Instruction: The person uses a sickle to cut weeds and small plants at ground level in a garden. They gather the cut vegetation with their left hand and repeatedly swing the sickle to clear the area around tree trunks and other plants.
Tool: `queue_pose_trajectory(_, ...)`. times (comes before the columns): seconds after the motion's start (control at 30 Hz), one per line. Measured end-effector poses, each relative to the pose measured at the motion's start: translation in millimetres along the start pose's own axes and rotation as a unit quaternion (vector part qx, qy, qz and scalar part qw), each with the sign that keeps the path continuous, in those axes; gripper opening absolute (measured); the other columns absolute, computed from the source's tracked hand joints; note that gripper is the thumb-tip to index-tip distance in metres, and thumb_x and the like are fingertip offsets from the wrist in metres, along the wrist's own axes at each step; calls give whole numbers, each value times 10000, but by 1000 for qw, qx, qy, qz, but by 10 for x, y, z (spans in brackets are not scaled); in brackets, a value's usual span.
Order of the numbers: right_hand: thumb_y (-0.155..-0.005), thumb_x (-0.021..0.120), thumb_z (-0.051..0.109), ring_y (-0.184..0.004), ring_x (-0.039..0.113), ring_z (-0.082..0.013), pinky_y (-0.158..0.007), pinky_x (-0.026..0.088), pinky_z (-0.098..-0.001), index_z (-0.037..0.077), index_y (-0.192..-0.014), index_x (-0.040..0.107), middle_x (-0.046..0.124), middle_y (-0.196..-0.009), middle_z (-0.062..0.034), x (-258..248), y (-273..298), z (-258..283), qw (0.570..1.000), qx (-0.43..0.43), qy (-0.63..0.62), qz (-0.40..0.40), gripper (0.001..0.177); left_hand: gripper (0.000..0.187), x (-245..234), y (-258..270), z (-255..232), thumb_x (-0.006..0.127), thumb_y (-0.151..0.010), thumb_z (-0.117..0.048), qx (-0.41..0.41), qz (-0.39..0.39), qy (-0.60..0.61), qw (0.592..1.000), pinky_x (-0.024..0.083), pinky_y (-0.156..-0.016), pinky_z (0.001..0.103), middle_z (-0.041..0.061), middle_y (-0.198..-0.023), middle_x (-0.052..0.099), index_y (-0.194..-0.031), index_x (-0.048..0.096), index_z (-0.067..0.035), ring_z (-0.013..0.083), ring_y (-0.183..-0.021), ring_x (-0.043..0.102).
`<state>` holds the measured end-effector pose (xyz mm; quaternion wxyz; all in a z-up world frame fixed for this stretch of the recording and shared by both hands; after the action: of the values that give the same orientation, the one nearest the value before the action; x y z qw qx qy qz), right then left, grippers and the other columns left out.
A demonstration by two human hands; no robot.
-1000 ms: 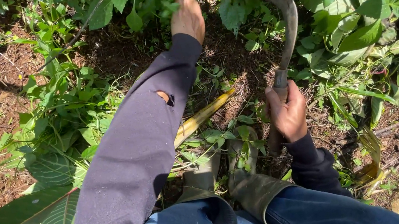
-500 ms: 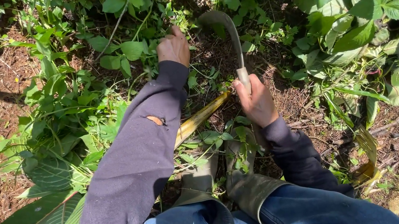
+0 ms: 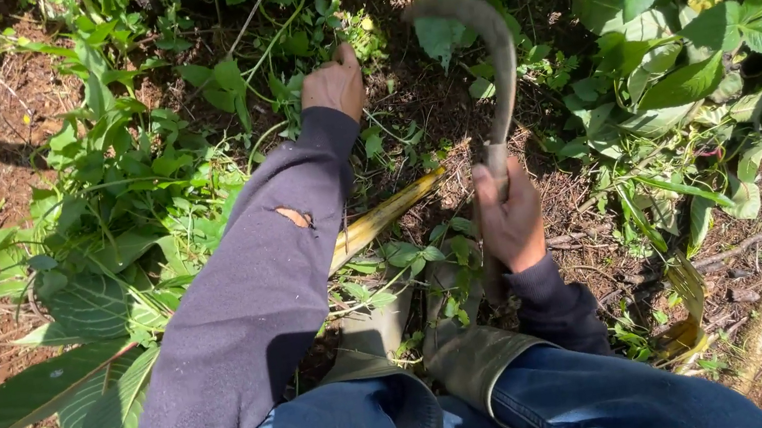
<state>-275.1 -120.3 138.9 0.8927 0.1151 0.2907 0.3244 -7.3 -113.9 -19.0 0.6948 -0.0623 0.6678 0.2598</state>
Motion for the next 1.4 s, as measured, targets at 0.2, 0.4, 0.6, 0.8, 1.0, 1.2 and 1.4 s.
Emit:
queue_pose_trajectory(0.2,-1141,473,269,-435,518,-117,-394,467,-265,42,-1052,530,547,-579,-52,131,-410,-31,982,-137,-15,-130,250,160,12,-29,2,574,-993,-223,29,-31,7,999,538,-483,319,33,-592,624,-1078,518,-100,141,-466,622)
queue_pose_trajectory(0.4,-1090,488,347,-428,549,-119,-371,486,-253,56,-1005,544,547,-586,-18,-31,-156,288,995,-34,-71,-64,309,197,145,20,79,589,-972,-188,36,-26,54,998,583,-548,364,80,-630,662,-1115,523,-69,193,-527,681)
queue_pose_trajectory(0.6,-1103,507,203,-389,514,-171,-370,486,-321,48,-970,542,525,-576,-89,196,-414,92,979,-169,-15,-111,207,210,157,-41,70,591,-966,-185,48,-33,66,996,582,-551,380,103,-640,667,-1119,501,-73,213,-529,684)
queue_pose_trajectory(0.8,-1117,460,259,-415,531,-129,-388,493,-252,26,-1008,550,534,-577,-33,-60,-304,273,987,-122,-27,-100,272,203,163,7,95,564,-961,-180,35,-42,50,997,578,-558,368,89,-655,674,-1126,494,-84,197,-527,685)
queue_pose_trajectory(1.0,-1101,543,216,-387,488,-158,-369,471,-295,61,-916,536,503,-546,-63,244,-292,-138,984,-161,-30,-75,241,173,52,43,89,577,-976,-176,41,-47,40,997,581,-566,345,94,-651,680,-1103,517,-74,186,-524,692)
queue_pose_trajectory(1.2,-1085,572,298,-461,604,-189,-458,530,-328,94,-948,571,588,-565,-99,-1,-175,-57,991,-84,-23,-101,246,179,8,72,108,543,-979,-169,31,-43,41,998,564,-553,371,79,-656,655,-1120,480,-79,193,-507,672)
queue_pose_trajectory(1.4,-1091,483,220,-398,502,-171,-396,481,-315,27,-1026,549,551,-547,-110,318,-306,-51,971,-192,-29,-139,215,197,41,104,53,557,-994,-184,38,-33,16,999,569,-555,338,73,-659,652,-1141,478,-78,163,-502,663)
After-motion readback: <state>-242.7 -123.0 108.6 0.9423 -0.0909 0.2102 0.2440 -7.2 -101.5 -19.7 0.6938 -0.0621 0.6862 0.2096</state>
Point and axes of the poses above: each hand's wrist, its own y-axis away from the middle knuckle, its own x-axis out of the palm, z = x × y, the point moved 3 cm from there along -y, towards the middle knuckle
